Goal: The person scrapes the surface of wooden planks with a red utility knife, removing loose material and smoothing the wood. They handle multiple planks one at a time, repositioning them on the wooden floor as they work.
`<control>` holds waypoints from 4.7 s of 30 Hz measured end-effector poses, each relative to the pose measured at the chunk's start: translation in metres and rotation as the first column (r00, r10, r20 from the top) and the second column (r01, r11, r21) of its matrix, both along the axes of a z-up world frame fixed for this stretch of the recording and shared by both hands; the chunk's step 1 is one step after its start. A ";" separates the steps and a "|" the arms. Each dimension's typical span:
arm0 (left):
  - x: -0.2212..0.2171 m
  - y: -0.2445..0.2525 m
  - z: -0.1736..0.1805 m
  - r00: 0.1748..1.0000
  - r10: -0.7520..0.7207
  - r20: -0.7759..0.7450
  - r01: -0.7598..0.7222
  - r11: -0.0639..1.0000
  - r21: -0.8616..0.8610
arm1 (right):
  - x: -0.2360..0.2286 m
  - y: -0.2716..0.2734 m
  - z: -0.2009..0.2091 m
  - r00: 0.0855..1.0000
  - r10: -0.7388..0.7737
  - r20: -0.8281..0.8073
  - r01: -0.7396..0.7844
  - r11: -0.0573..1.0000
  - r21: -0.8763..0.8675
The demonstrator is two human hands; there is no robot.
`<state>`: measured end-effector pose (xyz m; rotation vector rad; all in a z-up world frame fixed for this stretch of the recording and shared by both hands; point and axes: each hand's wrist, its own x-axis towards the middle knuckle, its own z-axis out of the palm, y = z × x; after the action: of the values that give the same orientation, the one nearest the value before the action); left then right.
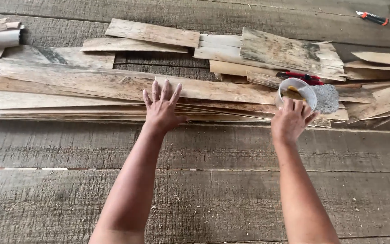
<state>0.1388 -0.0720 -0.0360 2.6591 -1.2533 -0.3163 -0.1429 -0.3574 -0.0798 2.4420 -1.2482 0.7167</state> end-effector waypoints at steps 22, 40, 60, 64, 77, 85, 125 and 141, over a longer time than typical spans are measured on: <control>-0.016 0.000 0.004 0.988 0.153 0.004 -0.152 0.981 -0.121 | 0.030 0.093 0.030 0.937 0.340 0.073 -0.346 0.935 0.080; -0.085 -0.007 -0.076 0.158 -0.363 -0.918 -0.983 0.029 -0.181 | 0.154 0.084 0.047 0.724 0.583 -0.369 -0.301 0.748 0.591; -0.034 -0.040 -0.119 -0.078 -0.466 -0.881 -0.980 -0.125 0.153 | 0.164 0.039 0.007 0.722 0.660 -0.208 -0.406 0.648 0.645; -0.034 -0.030 -0.087 -0.123 -0.481 -0.868 -0.973 -0.111 0.200 | 0.171 0.028 0.000 0.795 0.579 -0.184 -0.314 0.650 0.692; -0.026 0.002 -0.083 -0.190 -0.733 -0.654 -0.965 0.015 0.263 | 0.166 0.044 0.014 0.782 0.620 -0.057 -0.419 0.591 0.690; -0.043 -0.007 -0.081 -0.037 -0.571 -0.820 -0.991 -0.085 0.104 | 0.174 0.054 0.035 0.726 0.653 -0.215 -0.388 0.648 0.655; -0.011 -0.004 -0.011 0.009 -0.321 -0.947 -1.000 0.020 -0.016 | 0.162 0.065 0.035 0.652 0.713 -0.258 -0.568 0.684 0.458; -0.028 0.037 0.055 -0.015 -0.476 -0.880 -0.960 0.254 -0.121 | 0.148 0.081 0.062 0.656 0.682 -0.324 -0.448 0.696 0.561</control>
<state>0.1105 -0.0348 0.0195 0.8266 0.1309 -0.8043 0.0053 -0.2761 -0.0178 3.1499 -0.4023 -0.1655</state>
